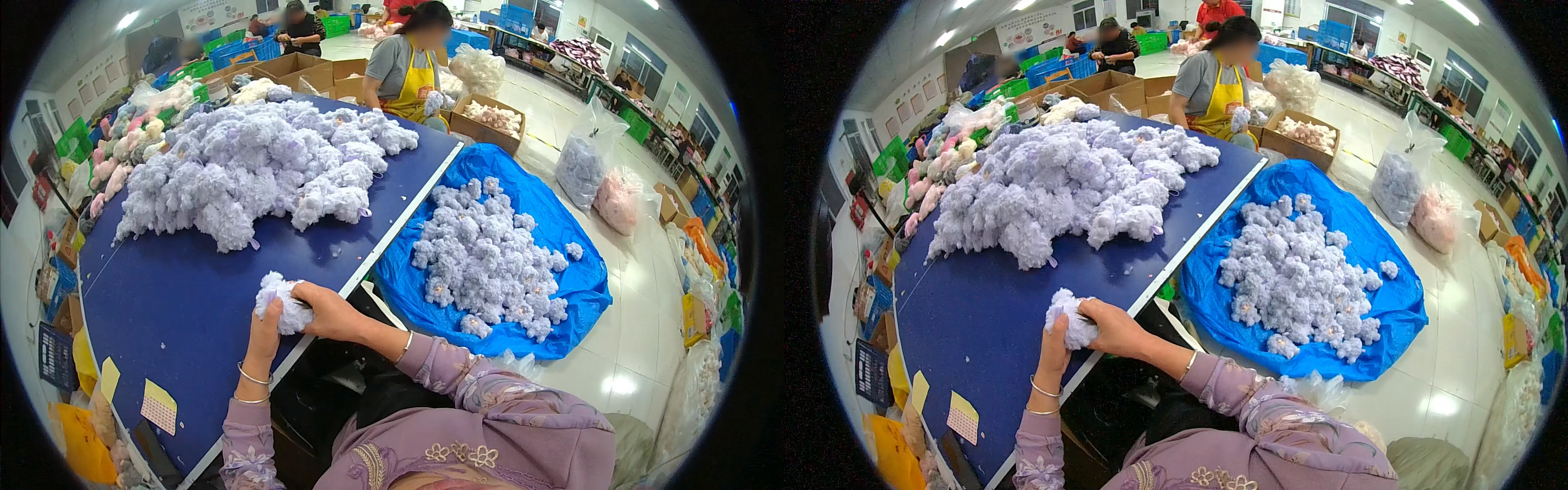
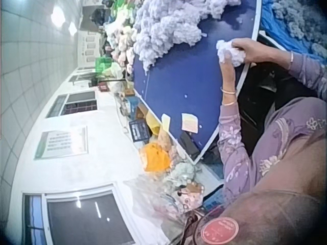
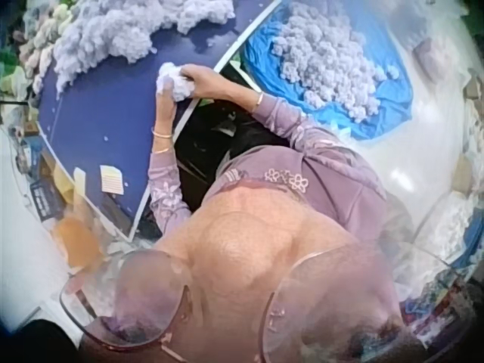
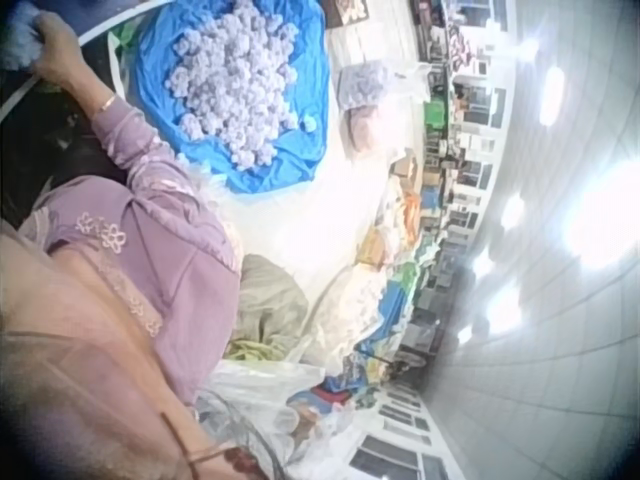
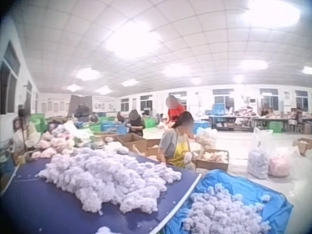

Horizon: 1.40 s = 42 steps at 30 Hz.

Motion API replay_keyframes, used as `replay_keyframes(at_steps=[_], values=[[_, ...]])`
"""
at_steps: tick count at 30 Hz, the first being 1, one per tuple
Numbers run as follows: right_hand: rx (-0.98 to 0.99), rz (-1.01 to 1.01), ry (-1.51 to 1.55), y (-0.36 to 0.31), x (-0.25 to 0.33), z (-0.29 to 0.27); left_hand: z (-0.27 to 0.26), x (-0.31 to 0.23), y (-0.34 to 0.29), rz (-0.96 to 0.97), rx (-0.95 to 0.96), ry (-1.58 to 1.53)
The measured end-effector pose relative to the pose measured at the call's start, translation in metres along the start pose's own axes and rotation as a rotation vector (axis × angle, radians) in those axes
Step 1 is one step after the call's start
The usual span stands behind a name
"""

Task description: The person trims the fur of small purple plush toys using scissors. They pick up each toy, snip excess fibers, and place the finished items on a blue tarp on the floor. The process is repeated continuously with multiple toys.

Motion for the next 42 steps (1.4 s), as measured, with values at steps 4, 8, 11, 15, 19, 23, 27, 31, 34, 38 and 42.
replay_keyframes(at_steps=[4,8,11,15,19,23,27,31,34,38,42], values=[[-0.013,-0.019,0.007,-0.002,0.003,-0.001,-0.004,0.001,0.001,0.027,-0.042,0.042],[0.118,0.06,0.118,-0.002,0.003,-0.006,-0.014,-0.012,-0.001,0.077,-0.171,0.037],[0.01,0.039,0.16,0.003,-0.001,-0.026,-0.014,-0.018,0.002,0.095,-0.126,-0.014],[-0.153,-0.01,0.082,0.019,0.009,-0.067,-0.005,-0.004,-0.007,-0.152,0.057,0.021],[0.148,0.006,0.002,0.014,0.009,-0.045,0.009,-0.001,-0.012,-0.16,0.248,0.218],[0.366,0.219,0.009,-0.004,-0.009,-0.014,-0.004,-0.007,-0.006,-0.098,0.021,0.212],[0.079,0.238,0.187,-0.002,-0.033,-0.005,-0.02,-0.007,0.005,-0.068,-0.131,0.164],[-0.067,0.284,0.18,0.001,-0.037,-0.011,-0.003,-0.008,-0.005,-0.159,-0.142,0.262],[0.007,0.202,0.272,-0.002,-0.022,-0.001,-0.009,-0.005,0.001,-0.093,-0.139,0.258],[0.046,0.252,0.219,-0.003,-0.025,-0.001,-0.002,-0.013,-0.001,-0.041,-0.17,0.238],[0.053,0.205,0.219,-0.005,-0.03,0.0,-0.001,-0.009,0.002,-0.046,-0.101,0.229]])
Point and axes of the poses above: each hand's wrist, its own y-axis towards the middle knuckle, its own z-axis out of the palm, x = y × z, the point moved 9 cm from there along y, towards the middle knuckle, and after that the axes turned 6 degrees about -x, right-handed, at the moved point
